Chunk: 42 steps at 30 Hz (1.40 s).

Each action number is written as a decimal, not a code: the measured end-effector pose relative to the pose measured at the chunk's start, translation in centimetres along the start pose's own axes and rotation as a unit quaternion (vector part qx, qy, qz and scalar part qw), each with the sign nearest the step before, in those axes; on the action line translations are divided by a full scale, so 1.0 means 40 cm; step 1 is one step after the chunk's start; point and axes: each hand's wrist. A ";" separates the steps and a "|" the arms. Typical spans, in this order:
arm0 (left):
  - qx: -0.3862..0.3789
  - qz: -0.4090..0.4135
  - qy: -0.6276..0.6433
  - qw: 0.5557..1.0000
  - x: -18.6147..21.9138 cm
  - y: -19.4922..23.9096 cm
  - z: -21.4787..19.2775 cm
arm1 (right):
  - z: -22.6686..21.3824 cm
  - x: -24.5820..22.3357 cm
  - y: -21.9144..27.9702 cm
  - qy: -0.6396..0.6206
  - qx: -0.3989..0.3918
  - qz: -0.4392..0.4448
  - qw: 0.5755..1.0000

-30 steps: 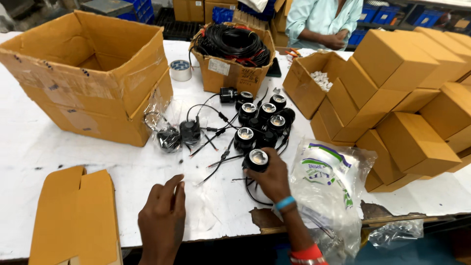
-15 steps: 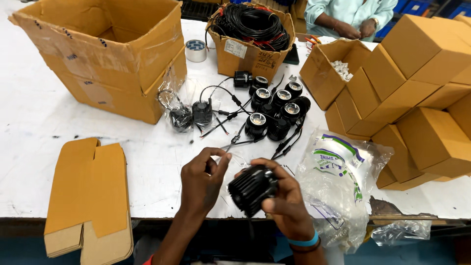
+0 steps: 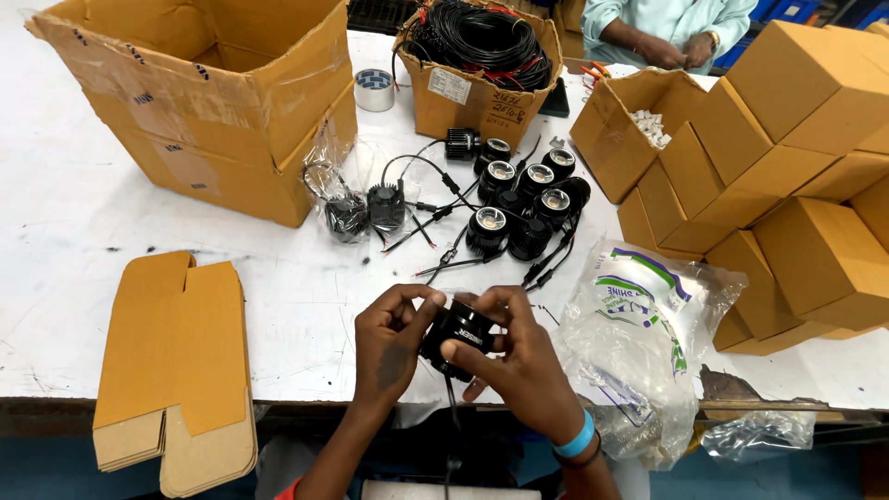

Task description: The person is assembling LED light fixtures by taking them out of individual plastic bags, untangling the wires, and placing the units on a table. They also handle a large plastic bag containing several wrapped units and manage items near cardboard boxes and wire coils.

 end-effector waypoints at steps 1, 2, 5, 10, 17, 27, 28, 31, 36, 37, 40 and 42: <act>0.005 -0.029 0.024 0.999 0.003 0.001 0.002 | 0.004 -0.015 -0.002 0.031 0.002 -0.011 0.999; 0.010 -0.059 0.048 0.997 0.007 0.005 0.004 | 0.009 -0.028 -0.002 0.061 0.004 -0.020 0.998; 0.034 -0.113 0.101 0.988 0.013 0.015 0.016 | 0.009 -0.064 -0.003 0.151 -0.003 0.006 0.989; 0.116 -0.045 0.082 0.989 -0.019 0.051 0.038 | 0.003 -0.077 -0.004 0.173 -0.023 0.053 0.983; 0.153 -0.003 0.127 0.980 -0.059 0.057 0.046 | 0.014 -0.034 0.004 0.275 -0.035 -0.181 0.944; 0.119 0.114 -0.053 0.985 0.068 0.032 0.007 | 0.072 -0.004 -0.061 0.351 0.146 -0.276 0.883; 0.116 0.086 -0.029 0.989 0.078 0.014 0.003 | 0.064 0.002 -0.070 0.328 0.079 -0.267 0.903; 0.109 0.022 0.041 0.993 0.094 -0.040 -0.023 | 0.032 0.001 -0.099 0.259 -0.098 -0.255 0.926; 0.068 -0.005 0.072 0.995 0.080 -0.094 -0.087 | 0.038 0.015 -0.123 0.263 -0.105 -0.305 0.909; 0.036 -0.014 0.054 0.998 0.066 -0.099 -0.103 | 0.044 0.023 -0.136 0.267 -0.101 -0.334 0.898; -0.054 -0.001 0.004 0.999 0.005 -0.110 -0.160 | 0.061 0.048 -0.164 0.262 -0.091 -0.390 0.878; -0.104 0.060 -0.017 0.993 -0.044 -0.085 -0.195 | 0.069 0.055 -0.178 0.242 -0.093 -0.389 0.884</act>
Point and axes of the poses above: each hand's wrist, its own y-axis away from the middle knuckle, its own z-axis out of the palm, x = y × z, and after that the axes turned 4 degrees about -y, right-handed
